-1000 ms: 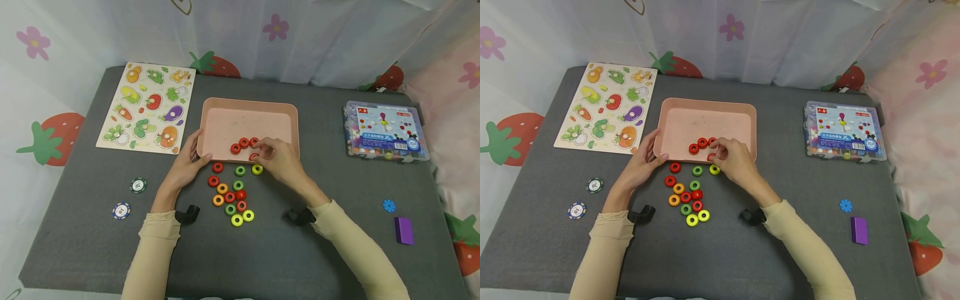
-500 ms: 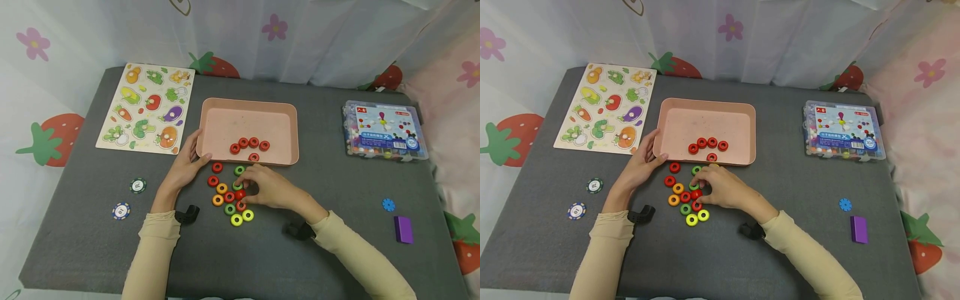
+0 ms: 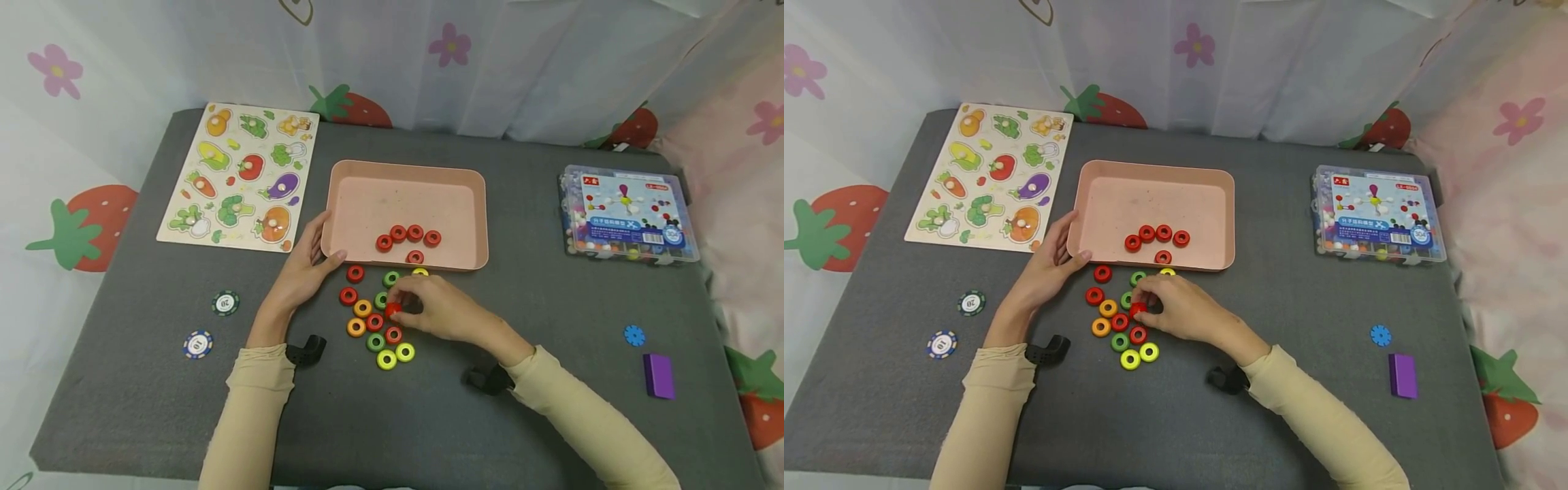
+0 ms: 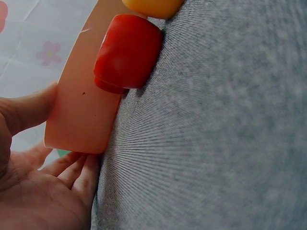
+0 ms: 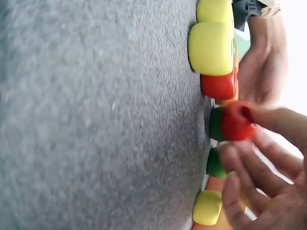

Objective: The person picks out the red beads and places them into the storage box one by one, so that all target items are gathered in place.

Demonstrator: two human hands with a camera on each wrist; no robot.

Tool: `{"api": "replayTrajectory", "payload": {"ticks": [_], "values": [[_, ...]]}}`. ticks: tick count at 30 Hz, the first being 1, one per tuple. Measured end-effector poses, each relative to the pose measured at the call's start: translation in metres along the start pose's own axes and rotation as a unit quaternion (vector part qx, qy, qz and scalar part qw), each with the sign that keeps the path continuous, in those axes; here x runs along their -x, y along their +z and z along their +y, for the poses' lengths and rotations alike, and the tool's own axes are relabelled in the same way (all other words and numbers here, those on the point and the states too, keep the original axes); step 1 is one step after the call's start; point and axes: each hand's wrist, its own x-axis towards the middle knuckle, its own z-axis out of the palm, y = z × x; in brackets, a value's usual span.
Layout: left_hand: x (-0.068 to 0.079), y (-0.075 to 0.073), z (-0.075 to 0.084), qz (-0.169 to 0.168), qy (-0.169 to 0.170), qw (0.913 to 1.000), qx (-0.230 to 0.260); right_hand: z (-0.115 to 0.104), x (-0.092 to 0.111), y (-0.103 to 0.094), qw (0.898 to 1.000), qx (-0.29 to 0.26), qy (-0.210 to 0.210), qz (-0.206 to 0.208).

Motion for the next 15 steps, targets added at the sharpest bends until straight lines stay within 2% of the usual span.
{"api": "replayTrajectory", "payload": {"ticks": [4,6,11,15], "values": [[0.0,0.0,-0.001,0.0,0.001,1.0,-0.001,0.007,-0.003,-0.004,0.996,-0.05,-0.044,0.065],[0.0,0.0,-0.001,-0.001,0.001,1.0,0.0,0.011,-0.006,-0.007,0.991,-0.065,-0.051,0.11],[0.0,0.0,-0.001,-0.002,-0.001,1.0,0.001,0.019,-0.013,-0.016,0.972,-0.098,-0.017,0.213],[0.0,0.0,0.0,0.0,-0.001,1.0,0.0,0.026,-0.02,-0.022,0.965,-0.081,0.017,0.249]]}}
